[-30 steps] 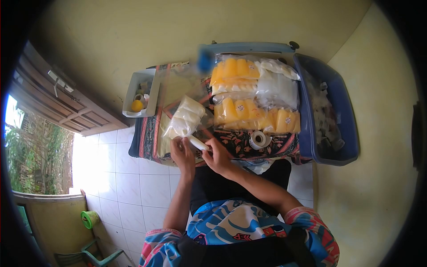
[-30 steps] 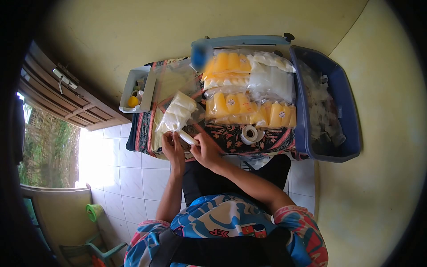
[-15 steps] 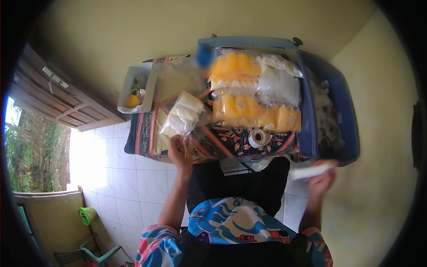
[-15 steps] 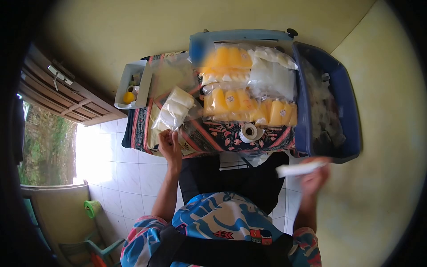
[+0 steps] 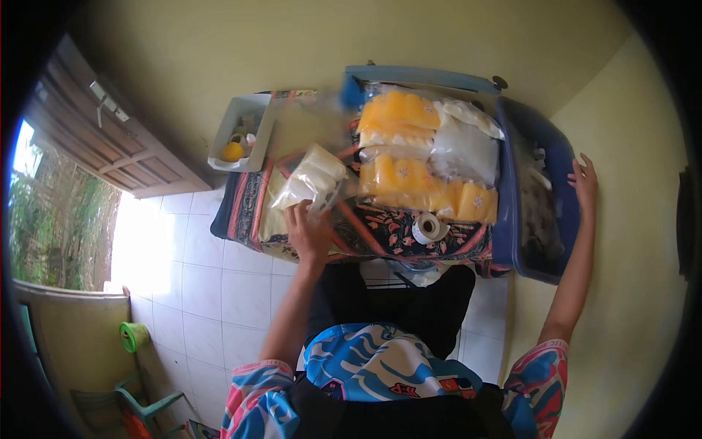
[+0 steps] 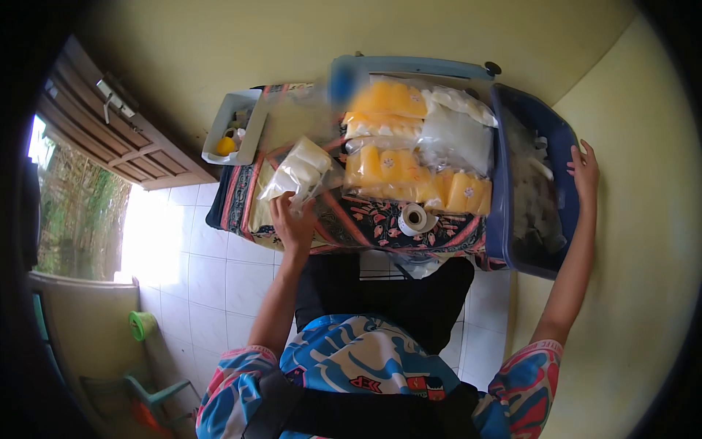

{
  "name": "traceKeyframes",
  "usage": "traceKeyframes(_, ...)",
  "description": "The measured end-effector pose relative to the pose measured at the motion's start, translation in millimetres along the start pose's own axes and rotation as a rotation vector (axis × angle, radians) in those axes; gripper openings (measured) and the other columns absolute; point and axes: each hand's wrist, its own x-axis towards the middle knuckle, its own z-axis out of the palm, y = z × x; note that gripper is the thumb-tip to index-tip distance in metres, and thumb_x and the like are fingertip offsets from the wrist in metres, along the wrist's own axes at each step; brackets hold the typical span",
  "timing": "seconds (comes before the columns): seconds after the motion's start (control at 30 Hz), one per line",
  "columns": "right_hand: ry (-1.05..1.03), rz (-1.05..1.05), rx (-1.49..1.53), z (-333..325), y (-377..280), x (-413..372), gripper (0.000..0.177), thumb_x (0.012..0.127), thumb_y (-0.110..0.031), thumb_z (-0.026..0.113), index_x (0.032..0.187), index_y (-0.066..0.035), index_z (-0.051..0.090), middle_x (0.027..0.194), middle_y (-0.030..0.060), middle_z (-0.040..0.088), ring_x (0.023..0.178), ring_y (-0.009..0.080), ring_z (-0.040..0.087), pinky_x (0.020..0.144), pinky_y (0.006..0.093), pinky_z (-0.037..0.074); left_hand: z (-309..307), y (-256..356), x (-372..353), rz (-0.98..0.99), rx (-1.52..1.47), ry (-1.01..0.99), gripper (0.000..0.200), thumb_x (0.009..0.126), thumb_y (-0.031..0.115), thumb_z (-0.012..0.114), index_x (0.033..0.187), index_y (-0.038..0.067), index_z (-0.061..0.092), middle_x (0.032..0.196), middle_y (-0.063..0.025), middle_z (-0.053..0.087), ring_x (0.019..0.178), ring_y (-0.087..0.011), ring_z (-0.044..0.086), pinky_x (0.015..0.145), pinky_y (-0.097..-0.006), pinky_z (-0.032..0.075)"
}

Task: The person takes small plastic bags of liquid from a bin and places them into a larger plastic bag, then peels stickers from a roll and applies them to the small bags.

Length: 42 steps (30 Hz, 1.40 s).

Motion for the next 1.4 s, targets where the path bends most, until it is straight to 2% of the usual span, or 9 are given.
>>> traceKeyframes(0.17,-0.309,-0.408,0.171,30,-106,-90,0.038,0.093,-0.016,0.065,0.129,-0.004,0.059,0.107,0.0101,0.068,0.088,0.013,0.066,0.078,0.0277,0.053,8,-5,7,0.074,0.111,0.003,0.023,0.073,0.008,0.071,0.093,0.007,0.059,0.09,-0.0145,0.057,0.087,-0.0363,0.056,0.075,-0.0448,0.045)
traceKeyframes(0.33,-0.605,-0.566,0.183,88,-168,-186,0.033,0.085,-0.009,0.07,0.117,-0.002,0.064,0.101,0.0125,0.07,0.084,0.0174,0.069,0.076,0.0309,0.054,1,-13,16,0.051,0.028,0.009,0.017,0.071,0.004,0.071,0.086,0.004,0.061,0.082,-0.0143,0.061,0.079,-0.0361,0.06,0.07,-0.0421,0.047)
traceKeyframes(0.43,-0.812,-0.563,0.092,140,-158,-217,0.031,0.083,-0.012,0.072,0.112,-0.004,0.066,0.095,0.0132,0.07,0.078,0.0237,0.07,0.072,0.0336,0.054,-6,-14,20,0.024,0.004,0.022,0.014,0.073,0.003,0.071,0.084,0.002,0.062,0.077,-0.0138,0.061,0.07,-0.0332,0.061,0.064,-0.039,0.048)
traceKeyframes(0.67,-0.894,-0.562,0.118,222,-129,-253,0.024,0.082,-0.014,0.072,0.103,-0.004,0.065,0.09,0.0134,0.07,0.075,0.0271,0.068,0.069,0.0376,0.054,-38,-1,-11,0.038,-0.092,-0.084,0.01,0.077,-0.002,0.064,0.085,0.003,0.068,0.074,-0.0101,0.058,0.064,-0.0236,0.059,0.06,-0.0342,0.047)
traceKeyframes(0.8,-0.721,-0.575,0.273,252,-146,-271,0.039,0.082,-0.009,0.071,0.119,-0.008,0.059,0.099,0.0118,0.065,0.085,0.0272,0.065,0.075,0.038,0.053,-26,-6,-28,0.111,-0.125,-0.054,0.011,0.078,-0.003,0.061,0.083,0.005,0.067,0.074,-0.0095,0.058,0.061,-0.0239,0.056,0.058,-0.0355,0.045)
traceKeyframes(0.9,-0.338,-0.931,0.123,280,-161,-256,0.042,0.081,-0.009,0.071,0.121,-0.008,0.058,0.096,0.0112,0.063,0.094,0.0273,0.062,0.08,0.0375,0.051,-21,1,-32,0.074,-0.112,-0.061,0.011,0.079,-0.004,0.061,0.081,0.006,0.065,0.073,-0.009,0.058,0.062,-0.0256,0.057,0.057,-0.0364,0.045)
traceKeyframes(1.0,-0.247,-1.016,0.05,301,-175,-250,0.035,0.079,-0.008,0.071,0.113,-0.008,0.061,0.095,0.0085,0.063,0.099,0.0276,0.059,0.082,0.0385,0.049,-19,0,-30,0.068,-0.081,-0.028,0.01,0.078,-0.004,0.061,0.079,0.005,0.063,0.072,-0.0094,0.057,0.062,-0.0264,0.057,0.056,-0.0361,0.045)
traceKeyframes(1.2,-0.205,-1.042,0.137,331,-160,-250,0.021,0.077,-0.006,0.07,0.096,-0.009,0.064,0.097,0.006,0.061,0.083,0.0265,0.059,0.077,0.0389,0.048,-35,-14,-18,0.104,-0.014,0.107,0.012,0.074,-0.008,0.066,0.075,0.003,0.06,0.069,-0.0098,0.055,0.061,-0.0267,0.057,0.057,-0.0358,0.045)
traceKeyframes(1.4,-0.354,-1.011,0.258,297,-135,-284,0.027,0.078,0.0,0.066,0.104,-0.006,0.068,0.098,0.01,0.06,0.083,0.0265,0.063,0.072,0.0355,0.053,-67,-41,-24,0.164,-0.043,0.025,0.019,0.069,-0.009,0.075,0.078,0.006,0.068,0.08,-0.009,0.055,0.073,-0.0245,0.058,0.061,-0.0349,0.047)
